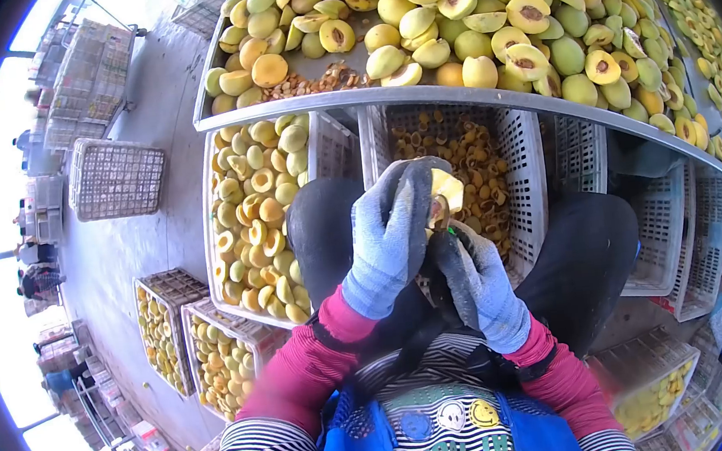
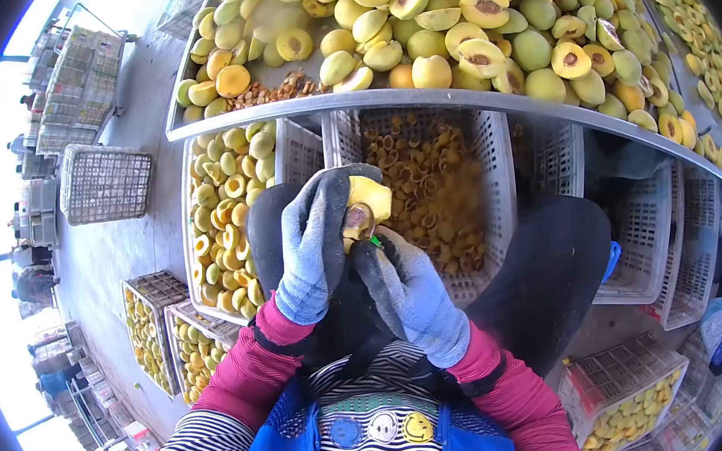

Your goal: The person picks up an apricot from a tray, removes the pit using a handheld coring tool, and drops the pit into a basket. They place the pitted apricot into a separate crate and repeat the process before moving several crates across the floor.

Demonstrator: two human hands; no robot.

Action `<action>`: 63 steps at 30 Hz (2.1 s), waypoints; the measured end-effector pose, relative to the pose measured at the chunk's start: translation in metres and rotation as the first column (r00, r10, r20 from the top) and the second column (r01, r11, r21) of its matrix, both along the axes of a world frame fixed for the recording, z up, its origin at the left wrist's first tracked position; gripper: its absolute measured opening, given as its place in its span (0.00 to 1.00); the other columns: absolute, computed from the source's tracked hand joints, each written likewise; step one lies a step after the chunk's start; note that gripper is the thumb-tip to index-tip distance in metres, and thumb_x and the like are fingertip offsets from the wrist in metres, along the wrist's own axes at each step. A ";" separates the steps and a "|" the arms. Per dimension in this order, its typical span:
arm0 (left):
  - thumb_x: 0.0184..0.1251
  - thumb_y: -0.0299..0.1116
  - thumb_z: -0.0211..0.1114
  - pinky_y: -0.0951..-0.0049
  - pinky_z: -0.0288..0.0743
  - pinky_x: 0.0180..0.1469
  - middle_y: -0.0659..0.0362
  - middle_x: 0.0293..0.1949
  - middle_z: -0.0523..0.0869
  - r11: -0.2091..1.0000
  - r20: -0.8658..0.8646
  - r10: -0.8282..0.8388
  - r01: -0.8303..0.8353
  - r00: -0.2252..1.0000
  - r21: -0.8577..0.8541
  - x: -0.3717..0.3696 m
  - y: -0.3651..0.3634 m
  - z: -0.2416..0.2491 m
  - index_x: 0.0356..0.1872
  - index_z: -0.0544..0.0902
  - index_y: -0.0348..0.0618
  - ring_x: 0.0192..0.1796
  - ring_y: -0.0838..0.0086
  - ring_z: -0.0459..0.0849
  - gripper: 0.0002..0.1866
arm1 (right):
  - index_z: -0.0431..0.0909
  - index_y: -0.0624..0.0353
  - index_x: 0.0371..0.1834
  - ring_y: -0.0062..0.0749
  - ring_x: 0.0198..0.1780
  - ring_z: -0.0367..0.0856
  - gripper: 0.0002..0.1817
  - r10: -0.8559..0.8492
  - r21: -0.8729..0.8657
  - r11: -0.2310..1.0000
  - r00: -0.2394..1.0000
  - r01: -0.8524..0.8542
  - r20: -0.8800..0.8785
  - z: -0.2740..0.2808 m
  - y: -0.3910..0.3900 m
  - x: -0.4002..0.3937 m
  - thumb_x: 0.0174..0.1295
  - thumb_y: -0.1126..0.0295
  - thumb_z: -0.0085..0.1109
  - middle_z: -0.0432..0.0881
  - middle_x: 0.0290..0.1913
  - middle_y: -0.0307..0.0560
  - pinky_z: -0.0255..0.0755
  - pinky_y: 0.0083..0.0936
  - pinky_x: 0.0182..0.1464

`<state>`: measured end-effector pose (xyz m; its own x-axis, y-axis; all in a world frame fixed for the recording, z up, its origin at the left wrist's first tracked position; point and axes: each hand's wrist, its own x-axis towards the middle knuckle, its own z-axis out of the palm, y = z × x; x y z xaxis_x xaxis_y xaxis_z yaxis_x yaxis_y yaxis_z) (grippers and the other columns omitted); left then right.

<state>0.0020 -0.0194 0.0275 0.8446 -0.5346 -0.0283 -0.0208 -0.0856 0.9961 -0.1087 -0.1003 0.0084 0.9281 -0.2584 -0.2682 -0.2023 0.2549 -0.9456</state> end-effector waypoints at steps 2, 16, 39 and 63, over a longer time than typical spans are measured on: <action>0.70 0.29 0.53 0.75 0.74 0.42 0.54 0.37 0.84 0.999 0.140 0.053 -0.054 0.989 -0.002 -0.004 0.000 -0.015 0.48 0.77 0.30 0.40 0.78 0.79 0.13 | 0.70 0.68 0.56 0.17 0.35 0.72 0.17 -0.151 0.187 0.971 0.989 0.146 0.008 0.002 0.009 0.002 0.71 0.66 0.47 0.77 0.37 0.40 0.69 0.16 0.38; 0.63 0.25 0.61 0.70 0.77 0.39 0.54 0.35 0.82 0.974 0.531 0.109 -0.197 0.840 0.111 0.035 0.021 -0.051 0.47 0.76 0.34 0.35 0.67 0.82 0.12 | 0.74 0.60 0.35 0.15 0.10 0.63 0.16 -0.293 0.240 0.911 0.936 0.336 -0.196 -0.005 -0.027 -0.005 0.72 0.58 0.47 0.71 0.15 0.36 0.55 0.15 0.11; 0.66 0.35 0.60 0.81 0.74 0.33 0.57 0.30 0.84 0.982 0.117 -0.172 0.160 0.978 0.101 0.145 -0.058 -0.026 0.45 0.80 0.35 0.31 0.82 0.80 0.13 | 0.75 0.60 0.38 0.20 0.07 0.62 0.24 -0.395 0.271 0.831 0.858 0.487 -0.328 -0.017 -0.072 -0.003 0.70 0.47 0.44 0.69 0.13 0.36 0.56 0.17 0.08; 0.72 0.42 0.55 0.78 0.72 0.53 0.55 0.47 0.82 0.890 -0.273 -0.309 0.378 0.911 0.255 0.008 0.001 -0.008 0.55 0.76 0.31 0.48 0.76 0.80 0.22 | 0.73 0.64 0.54 0.15 0.30 0.75 0.17 0.108 0.424 0.905 0.967 0.000 -0.232 -0.001 -0.022 -0.016 0.71 0.62 0.48 0.79 0.32 0.40 0.68 0.12 0.31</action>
<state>0.0098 -0.0184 0.0193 0.5627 -0.7273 -0.3931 0.1119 -0.4041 0.9078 -0.1250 -0.1223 0.0069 0.8285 -0.0235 -0.5596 -0.4373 0.5970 -0.6726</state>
